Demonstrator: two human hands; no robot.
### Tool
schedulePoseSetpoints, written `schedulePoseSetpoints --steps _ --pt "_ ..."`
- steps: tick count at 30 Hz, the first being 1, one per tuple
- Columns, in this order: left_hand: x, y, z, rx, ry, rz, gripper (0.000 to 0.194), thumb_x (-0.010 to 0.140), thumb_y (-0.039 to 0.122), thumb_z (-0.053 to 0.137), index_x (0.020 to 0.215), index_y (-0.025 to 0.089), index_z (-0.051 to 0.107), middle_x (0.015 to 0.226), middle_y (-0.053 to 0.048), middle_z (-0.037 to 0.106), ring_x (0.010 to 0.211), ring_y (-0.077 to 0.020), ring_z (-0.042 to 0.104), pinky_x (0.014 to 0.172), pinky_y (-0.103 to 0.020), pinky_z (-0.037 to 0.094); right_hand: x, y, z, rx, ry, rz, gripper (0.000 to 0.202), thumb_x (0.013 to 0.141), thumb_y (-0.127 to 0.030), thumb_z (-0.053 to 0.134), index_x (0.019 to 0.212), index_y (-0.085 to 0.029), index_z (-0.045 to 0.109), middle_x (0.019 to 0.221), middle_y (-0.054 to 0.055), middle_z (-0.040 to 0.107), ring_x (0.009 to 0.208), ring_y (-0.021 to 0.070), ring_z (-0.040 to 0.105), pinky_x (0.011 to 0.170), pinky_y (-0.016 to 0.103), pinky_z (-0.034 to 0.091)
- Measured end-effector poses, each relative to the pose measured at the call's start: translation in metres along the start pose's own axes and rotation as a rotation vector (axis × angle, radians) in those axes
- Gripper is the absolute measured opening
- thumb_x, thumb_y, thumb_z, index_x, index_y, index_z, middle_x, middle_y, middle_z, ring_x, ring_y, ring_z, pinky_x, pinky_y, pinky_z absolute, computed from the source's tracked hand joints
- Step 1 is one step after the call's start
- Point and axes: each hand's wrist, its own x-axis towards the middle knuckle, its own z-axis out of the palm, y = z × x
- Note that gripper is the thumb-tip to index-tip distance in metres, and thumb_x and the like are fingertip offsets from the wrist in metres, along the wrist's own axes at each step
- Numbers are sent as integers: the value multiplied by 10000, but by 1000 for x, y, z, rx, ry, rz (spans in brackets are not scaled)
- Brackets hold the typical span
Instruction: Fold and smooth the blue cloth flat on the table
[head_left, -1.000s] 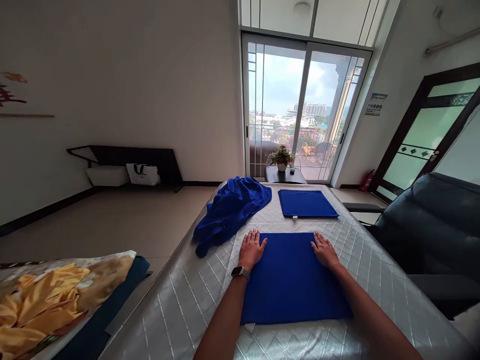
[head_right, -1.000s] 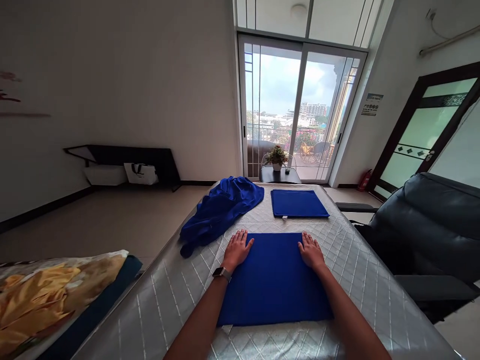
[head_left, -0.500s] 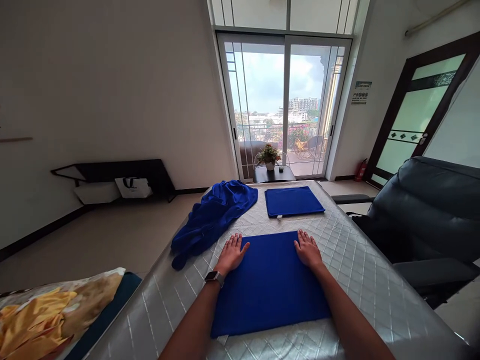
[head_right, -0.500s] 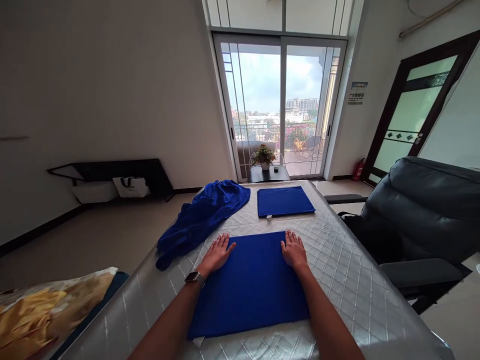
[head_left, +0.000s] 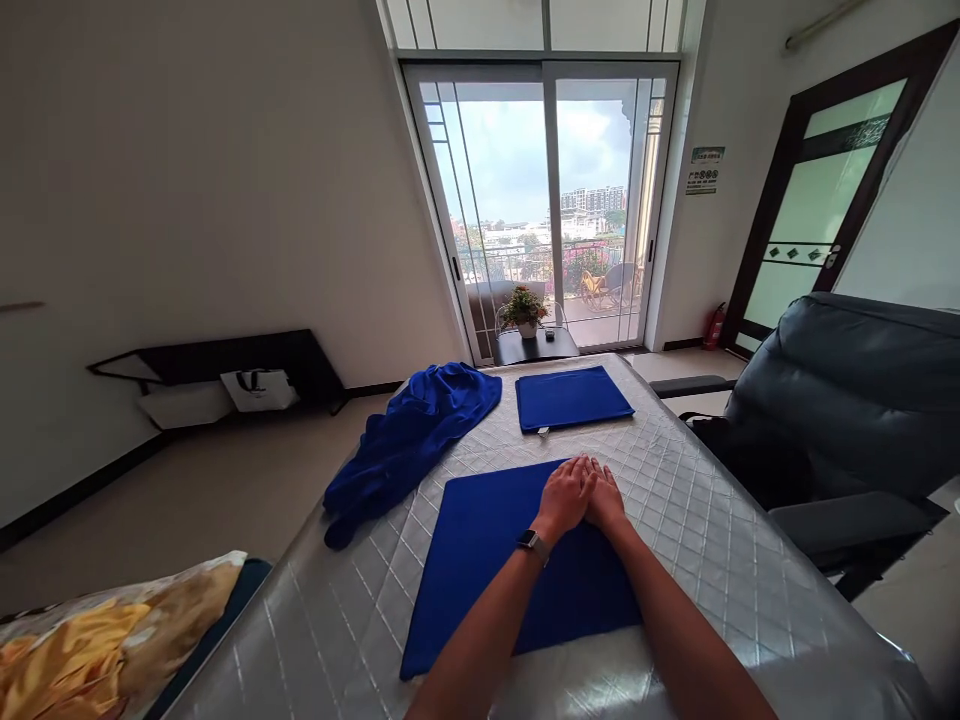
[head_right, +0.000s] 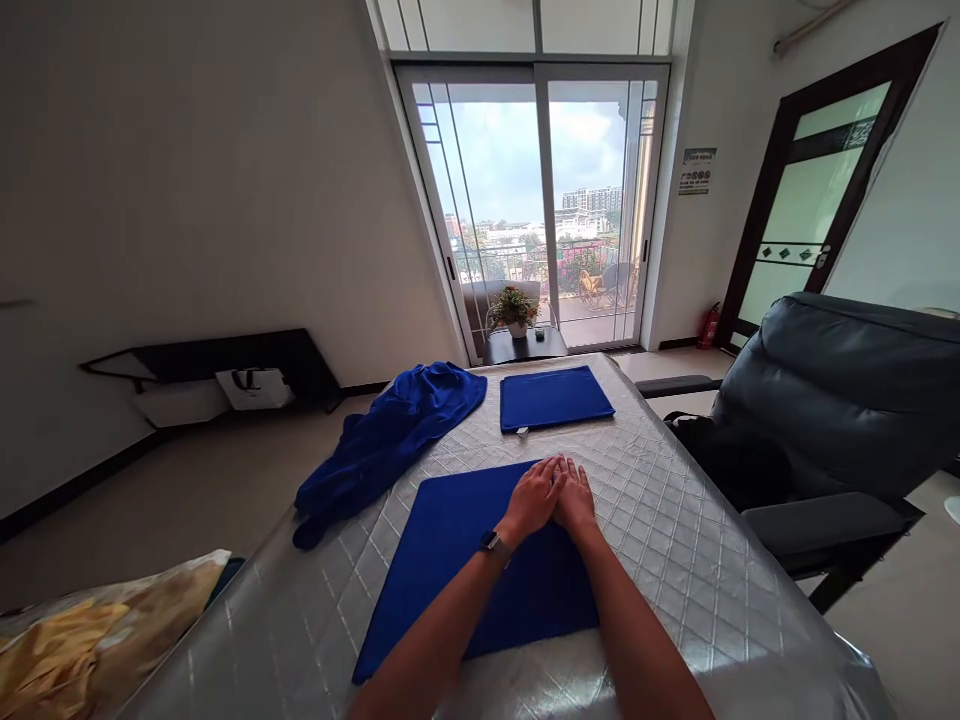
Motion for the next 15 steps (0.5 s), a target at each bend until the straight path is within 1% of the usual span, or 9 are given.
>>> schedulePoseSetpoints --steps 1,3,5,7,9,11,15 --pt "2 5 8 -15 -6 -6 560 1075 462 265 1522 176 446 1539 -120 533 1433 -202 471 1181 -393 396 0 2 2 -17 -8 -14 677 1010 -323 340 1642 -141 179 1710 55 105 1578 205 63 1265 382 20" --pt "3 6 20 -27 -17 -29 558 1080 441 240 1530 176 438 1551 -120 520 1444 -205 461 1188 -419 390 0 4 5 -38 -8 -19 685 1005 -309 355 1641 -131 174 1712 60 92 1578 206 50 1265 376 15" --pt "0 -2 27 -7 -31 -50 572 1081 447 214 1547 187 417 1563 -119 504 1460 -221 442 1196 -455 379 1 4 7 -41 7 -4 668 1010 -285 328 1643 -140 171 1712 49 86 1577 203 62 1265 380 28" --pt "-5 -13 28 43 -56 -77 604 1073 485 201 1567 193 388 1580 -120 479 1488 -242 399 1213 -485 351 2 2 7 -34 21 12 648 1019 -281 290 1644 -156 175 1711 33 95 1576 196 81 1265 386 45" --pt "-11 -24 23 91 -84 -114 648 1063 528 181 1579 186 369 1603 -113 445 1513 -250 351 1239 -484 307 2 0 5 -18 28 27 634 1034 -315 243 1642 -145 184 1707 34 118 1573 194 107 1264 395 64" --pt "-19 -35 15 125 -103 -146 683 1054 557 158 1586 176 355 1622 -105 411 1529 -248 316 1257 -470 271 2 -3 3 1 34 43 647 1043 -370 202 1636 -112 192 1701 46 142 1570 201 132 1264 402 72" --pt "-39 -65 -4 175 -127 -209 700 1047 582 156 1596 188 335 1639 -100 380 1538 -253 293 1264 -481 248 1 -6 -1 20 48 65 674 1041 -419 187 1633 -97 192 1696 43 163 1566 202 153 1265 403 58"
